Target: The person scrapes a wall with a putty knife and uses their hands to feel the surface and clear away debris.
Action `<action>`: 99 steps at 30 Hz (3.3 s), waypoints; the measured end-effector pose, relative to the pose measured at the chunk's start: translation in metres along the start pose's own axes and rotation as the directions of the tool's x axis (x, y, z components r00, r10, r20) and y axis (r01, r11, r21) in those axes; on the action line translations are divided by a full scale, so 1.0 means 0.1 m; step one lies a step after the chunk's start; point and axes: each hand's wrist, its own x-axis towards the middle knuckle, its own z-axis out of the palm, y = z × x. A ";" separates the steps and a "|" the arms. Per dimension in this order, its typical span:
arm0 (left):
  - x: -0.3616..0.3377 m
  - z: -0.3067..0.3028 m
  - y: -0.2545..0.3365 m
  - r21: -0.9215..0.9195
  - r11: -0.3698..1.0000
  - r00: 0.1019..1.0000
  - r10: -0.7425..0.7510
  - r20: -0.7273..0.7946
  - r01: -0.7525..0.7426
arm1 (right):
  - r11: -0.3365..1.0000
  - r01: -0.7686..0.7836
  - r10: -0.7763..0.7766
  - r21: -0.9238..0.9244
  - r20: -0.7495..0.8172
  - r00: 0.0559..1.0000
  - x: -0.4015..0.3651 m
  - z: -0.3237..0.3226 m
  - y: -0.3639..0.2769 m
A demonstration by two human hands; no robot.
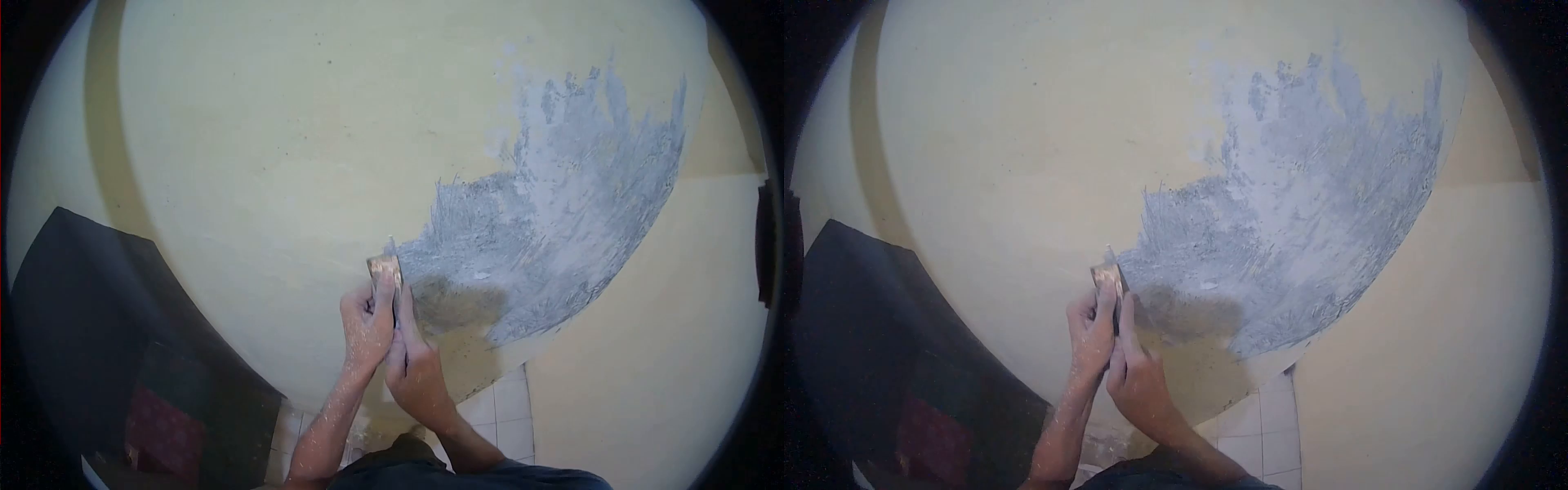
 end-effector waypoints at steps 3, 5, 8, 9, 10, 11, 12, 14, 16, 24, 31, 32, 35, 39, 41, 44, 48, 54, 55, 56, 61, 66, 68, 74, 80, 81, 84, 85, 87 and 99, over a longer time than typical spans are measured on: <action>0.06 0.02 -0.05 -0.040 0.997 0.998 0.060 -0.003 -0.060 | 0.995 0.091 -0.091 -0.028 -0.009 0.996 0.08 0.00 -0.02; 0.10 0.00 0.13 -0.096 0.995 1.000 0.015 0.013 -0.013 | 0.987 0.150 -0.151 -0.053 -0.019 0.988 0.06 -0.02 0.01; 0.00 0.02 -0.02 -0.045 0.999 1.000 0.006 -0.005 -0.006 | 0.984 0.179 -0.180 -0.021 -0.041 0.983 0.05 0.02 0.10; 0.01 0.02 -0.03 -0.024 1.000 1.000 0.016 -0.006 -0.016 | 0.980 0.200 -0.200 -0.006 -0.058 0.978 0.06 0.04 0.12; 0.04 0.01 -0.02 0.007 1.000 1.000 0.006 -0.023 -0.006 | 0.977 0.214 -0.213 0.005 -0.076 0.974 0.05 0.06 0.14; 0.08 0.00 0.03 -0.024 1.000 1.000 0.010 -0.007 -0.010 | 0.982 0.190 -0.189 0.007 -0.061 0.980 0.05 0.06 0.11; 0.10 0.00 0.13 -0.057 0.998 1.000 0.010 0.007 -0.010 | 0.987 0.163 -0.163 0.007 -0.041 0.986 0.07 0.04 0.03; 0.08 -0.02 0.11 -0.018 1.000 1.000 0.000 -0.007 -0.001 | 0.998 0.056 -0.057 0.010 0.006 0.998 0.05 0.02 -0.04; 0.03 0.01 0.08 -0.008 1.000 1.000 0.021 -0.014 -0.021 | 0.996 -0.090 0.090 -0.001 0.059 0.994 0.01 -0.02 -0.03; 0.04 -0.01 0.08 0.055 0.998 1.000 0.011 0.004 -0.011 | 1.000 0.030 -0.030 -0.001 -0.024 0.999 0.07 0.06 -0.01; 0.04 -0.06 -0.05 0.114 0.993 0.999 -0.011 0.038 0.007 | 0.999 -0.045 0.045 0.007 0.000 0.999 0.00 0.03 0.01; 0.06 -0.05 -0.15 0.070 0.997 0.999 0.017 0.032 -0.019 | 1.000 0.007 -0.007 -0.020 -0.013 1.000 0.05 0.04 0.01; 0.17 -0.04 0.24 -0.016 1.000 0.998 -0.015 0.065 0.016 | 0.993 0.084 -0.088 -0.080 -0.045 0.995 0.08 0.07 0.02; 0.08 -0.06 0.06 0.113 0.994 0.999 -0.011 0.037 0.007 | 0.998 0.044 -0.047 -0.050 -0.055 0.997 0.00 0.07 0.06; 0.09 -0.08 -0.12 0.149 0.989 0.999 0.005 0.032 -0.010 | 0.997 0.059 -0.062 -0.048 -0.056 0.996 0.05 0.08 0.06; 0.17 0.00 0.21 -0.054 0.998 1.000 0.015 0.024 -0.014 | 0.990 0.124 -0.127 -0.066 -0.051 0.991 0.11 0.03 -0.04; 0.15 0.01 0.23 -0.011 1.000 1.000 0.024 -0.019 -0.024 | 0.983 0.175 -0.178 -0.060 -0.043 0.983 0.17 0.04 -0.01; 0.08 -0.01 0.08 -0.040 0.999 1.000 0.004 -0.003 -0.004 | 0.999 0.045 -0.045 -0.010 0.003 0.999 0.06 0.02 -0.01; 0.07 -0.02 0.01 -0.002 1.000 1.000 0.018 -0.017 -0.018 | 1.000 -0.009 0.008 0.016 0.023 1.000 0.05 0.02 0.02; 0.08 -0.05 -0.03 0.032 0.999 1.000 0.018 -0.008 -0.018 | 0.998 0.054 -0.054 -0.017 -0.003 0.999 0.10 0.05 0.02; 0.12 -0.03 0.22 -0.033 0.999 1.000 -0.020 -0.011 0.020 | 0.993 0.109 -0.109 -0.041 -0.014 0.994 0.13 0.05 -0.01; 0.13 -0.05 0.17 -0.050 0.999 1.000 -0.019 -0.011 0.019 | 0.994 0.105 -0.105 0.001 -0.025 0.994 0.15 0.09 -0.02; 0.11 -0.01 0.17 -0.057 0.998 0.999 -0.040 -0.020 0.039 | 0.993 0.120 -0.120 -0.016 -0.014 0.993 0.14 0.04 0.01; 0.14 0.00 0.19 -0.036 0.999 0.999 0.012 -0.041 -0.014 | 0.982 0.185 -0.184 0.031 -0.037 0.982 0.21 0.09 0.06; 0.16 -0.05 0.18 0.056 0.997 0.998 0.055 -0.024 -0.054 | 0.992 0.126 -0.124 0.031 -0.055 0.991 0.14 0.14 0.05; 0.19 -0.08 0.16 0.081 0.993 0.997 0.081 -0.012 -0.080 | 0.984 0.176 -0.174 0.018 -0.077 0.982 0.20 0.17 0.05; 0.21 -0.09 0.24 0.030 1.000 1.000 -0.010 0.029 0.009 | 0.974 0.224 -0.221 0.022 -0.096 0.971 0.20 0.16 0.06; 0.21 -0.10 0.28 0.022 0.999 0.999 -0.026 0.046 0.025 | 0.972 0.232 -0.227 0.041 -0.109 0.968 0.21 0.18 0.06; 0.21 -0.09 0.14 0.068 0.995 0.997 0.071 0.013 -0.071 | 0.979 0.195 -0.187 0.054 -0.126 0.974 0.15 0.22 0.07; 0.17 -0.01 0.21 0.089 0.994 0.998 0.058 0.024 -0.060 | 0.993 0.100 -0.095 0.063 -0.079 0.992 0.13 0.10 -0.02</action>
